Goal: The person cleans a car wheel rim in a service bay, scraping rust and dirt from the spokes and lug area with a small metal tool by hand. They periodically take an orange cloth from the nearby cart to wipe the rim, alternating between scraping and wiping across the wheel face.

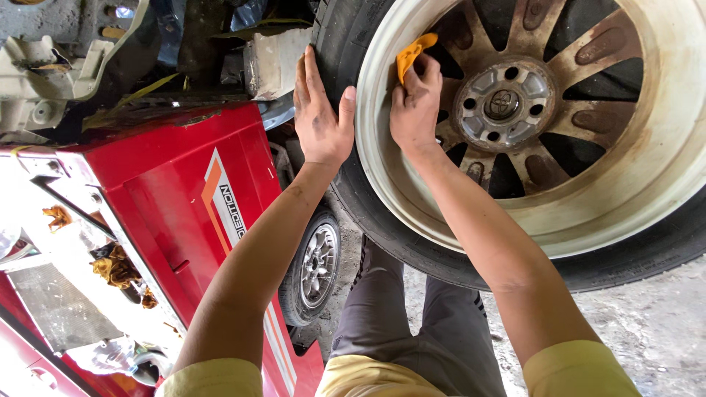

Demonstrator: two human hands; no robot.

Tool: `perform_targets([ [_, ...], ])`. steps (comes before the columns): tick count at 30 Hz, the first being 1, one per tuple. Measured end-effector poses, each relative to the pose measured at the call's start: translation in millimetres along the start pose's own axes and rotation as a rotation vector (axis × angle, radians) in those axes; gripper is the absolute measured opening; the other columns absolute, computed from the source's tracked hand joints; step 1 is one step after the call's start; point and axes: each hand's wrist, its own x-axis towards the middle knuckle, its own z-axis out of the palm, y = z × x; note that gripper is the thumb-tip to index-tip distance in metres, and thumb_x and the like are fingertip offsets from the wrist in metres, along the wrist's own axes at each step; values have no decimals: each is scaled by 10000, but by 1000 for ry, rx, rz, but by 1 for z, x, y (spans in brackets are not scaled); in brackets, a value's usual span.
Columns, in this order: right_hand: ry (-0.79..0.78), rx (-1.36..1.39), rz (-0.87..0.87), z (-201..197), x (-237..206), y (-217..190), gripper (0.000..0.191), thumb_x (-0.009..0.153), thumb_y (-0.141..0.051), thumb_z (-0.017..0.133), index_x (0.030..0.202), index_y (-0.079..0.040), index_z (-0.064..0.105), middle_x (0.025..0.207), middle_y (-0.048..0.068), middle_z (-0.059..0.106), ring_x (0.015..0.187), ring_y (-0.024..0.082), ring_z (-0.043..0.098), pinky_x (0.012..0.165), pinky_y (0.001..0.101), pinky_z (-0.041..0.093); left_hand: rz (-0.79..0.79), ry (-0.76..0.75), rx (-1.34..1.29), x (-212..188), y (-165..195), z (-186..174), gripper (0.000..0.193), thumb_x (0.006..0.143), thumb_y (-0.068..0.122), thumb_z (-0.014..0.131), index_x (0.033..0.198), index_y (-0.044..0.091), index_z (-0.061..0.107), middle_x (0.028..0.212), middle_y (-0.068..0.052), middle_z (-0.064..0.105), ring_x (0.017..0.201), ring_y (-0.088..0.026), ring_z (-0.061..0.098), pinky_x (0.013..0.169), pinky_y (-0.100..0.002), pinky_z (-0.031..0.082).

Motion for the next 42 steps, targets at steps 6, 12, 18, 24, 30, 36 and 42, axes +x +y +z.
perform_targets([
  [6, -80, 13, 4, -8, -18, -3, 401, 871, 72, 615, 1257, 33, 714, 1340, 214, 571, 1237, 364, 554, 1082, 459, 466, -7, -5, 12, -2, -4, 2, 832, 1096, 597, 471, 1681, 107, 139, 1685, -274, 295, 1551, -468, 346, 1263, -519, 359],
  [12, -40, 614, 698, -26, 5, 20, 357, 991, -24, 563, 1324, -102, 667, 1192, 100, 726, 839, 241, 572, 714, 370, 460, -7, -6, 17, -1, -7, 2, 837, 1090, 612, 462, 1684, 114, 147, 1698, -263, 288, 1576, -457, 318, 1280, -530, 326],
  [18, 118, 1056, 732, -45, 19, 28, 253, 1052, -129, 572, 1269, -6, 617, 1112, 91, 709, 969, 204, 716, 780, 401, 650, -10, -11, -16, -2, -9, 3, 813, 1103, 586, 467, 1689, 119, 149, 1708, -250, 285, 1590, -444, 312, 1301, -512, 332],
  [24, 85, 1241, 902, -58, 22, 30, 265, 990, -91, 594, 1249, -38, 578, 1093, 123, 699, 916, 263, 731, 790, 377, 647, -28, -24, -19, -1, -6, 0, 799, 1097, 548, 487, 1681, 112, 160, 1699, -254, 282, 1577, -441, 313, 1290, -508, 316],
  [30, 53, 1324, 844, -61, 22, 41, 383, 913, 37, 652, 1282, 0, 559, 1181, 155, 704, 1079, 279, 745, 899, 344, 656, -32, -21, -24, -1, -5, 0, 788, 1101, 520, 506, 1682, 114, 159, 1700, -254, 283, 1586, -439, 299, 1302, -509, 300],
  [36, 60, 1345, 952, -62, 25, 36, 375, 927, 11, 662, 1288, 3, 561, 1169, 153, 704, 1065, 287, 744, 874, 330, 649, -29, -28, -10, 0, -6, 1, 791, 1099, 509, 519, 1677, 110, 154, 1694, -256, 275, 1583, -440, 288, 1291, -508, 304],
  [42, 89, 1246, 940, -56, 27, 28, 335, 942, -88, 729, 1236, 9, 599, 1132, 144, 702, 988, 291, 740, 838, 351, 653, -38, -27, -4, 1, -5, 1, 787, 1105, 518, 518, 1677, 112, 161, 1698, -249, 278, 1584, -438, 299, 1297, -512, 307],
])
